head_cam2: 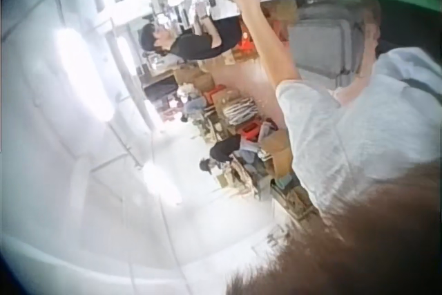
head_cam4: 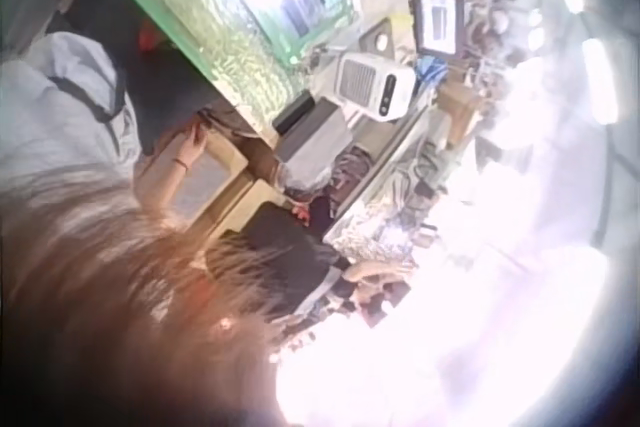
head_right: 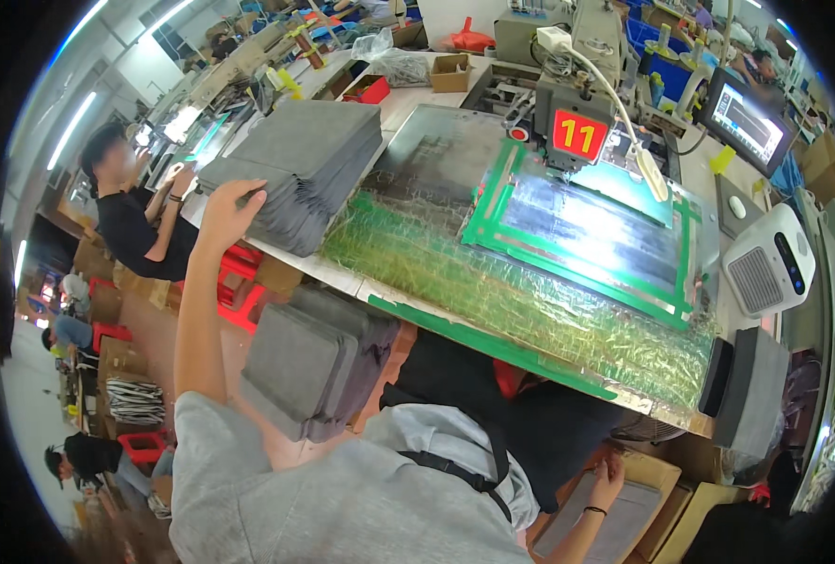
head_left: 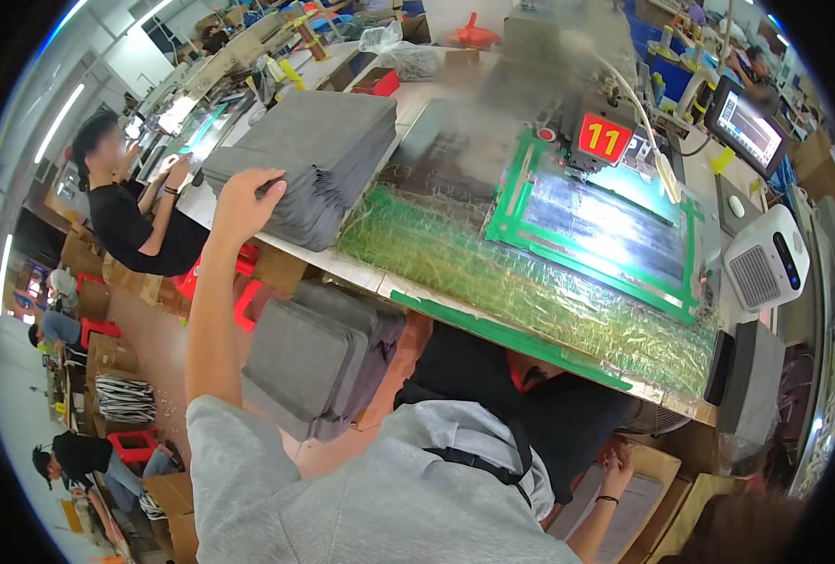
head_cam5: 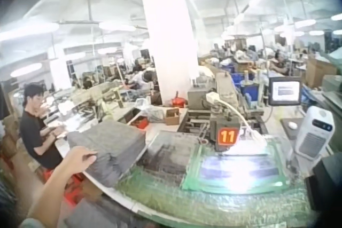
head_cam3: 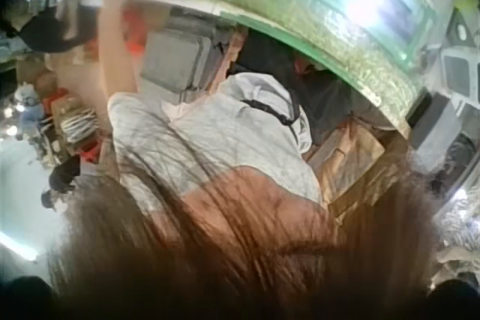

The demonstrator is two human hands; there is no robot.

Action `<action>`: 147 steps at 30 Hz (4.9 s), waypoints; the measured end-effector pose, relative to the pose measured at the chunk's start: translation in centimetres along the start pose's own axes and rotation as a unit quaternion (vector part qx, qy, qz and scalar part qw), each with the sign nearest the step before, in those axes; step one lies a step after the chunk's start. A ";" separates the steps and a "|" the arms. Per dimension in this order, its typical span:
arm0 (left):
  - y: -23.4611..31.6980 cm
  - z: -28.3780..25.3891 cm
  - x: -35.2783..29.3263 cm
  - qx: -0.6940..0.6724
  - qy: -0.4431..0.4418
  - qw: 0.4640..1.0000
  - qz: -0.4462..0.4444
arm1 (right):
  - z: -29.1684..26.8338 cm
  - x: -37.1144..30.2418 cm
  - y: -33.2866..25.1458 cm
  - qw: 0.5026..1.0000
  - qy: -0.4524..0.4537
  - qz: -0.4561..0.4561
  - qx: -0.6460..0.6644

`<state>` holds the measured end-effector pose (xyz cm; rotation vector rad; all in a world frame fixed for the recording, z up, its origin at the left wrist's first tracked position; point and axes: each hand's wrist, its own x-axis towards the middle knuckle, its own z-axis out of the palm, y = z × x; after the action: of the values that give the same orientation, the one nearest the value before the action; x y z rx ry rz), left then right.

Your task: The person operates a sewing machine to stitch rectangular gray fabric pieces. They repeatedly pick up a piece, place it under the presser foot, guide it through the machine, and then move the finished piece to a stack on the right. The process is continuous and repetitive.

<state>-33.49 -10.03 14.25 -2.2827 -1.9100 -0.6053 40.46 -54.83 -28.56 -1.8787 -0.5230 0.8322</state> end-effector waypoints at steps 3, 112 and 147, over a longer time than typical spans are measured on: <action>0.7 0.0 1.3 0.031 0.005 0.999 0.042 | 3.0 -1.5 -8.2 0.988 -0.050 -0.116 -0.087; 33.8 25.5 6.9 -0.173 -0.063 0.947 0.264 | -5.8 5.0 -38.8 0.778 0.242 -0.308 -0.492; 33.6 25.4 7.3 -0.198 -0.042 0.937 0.285 | 16.2 10.6 -42.2 0.779 -0.065 -0.472 -0.408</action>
<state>5.74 -1.93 -0.58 -2.9621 -1.1079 -0.8689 35.66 -19.81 1.48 -1.8820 -1.9547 -0.0039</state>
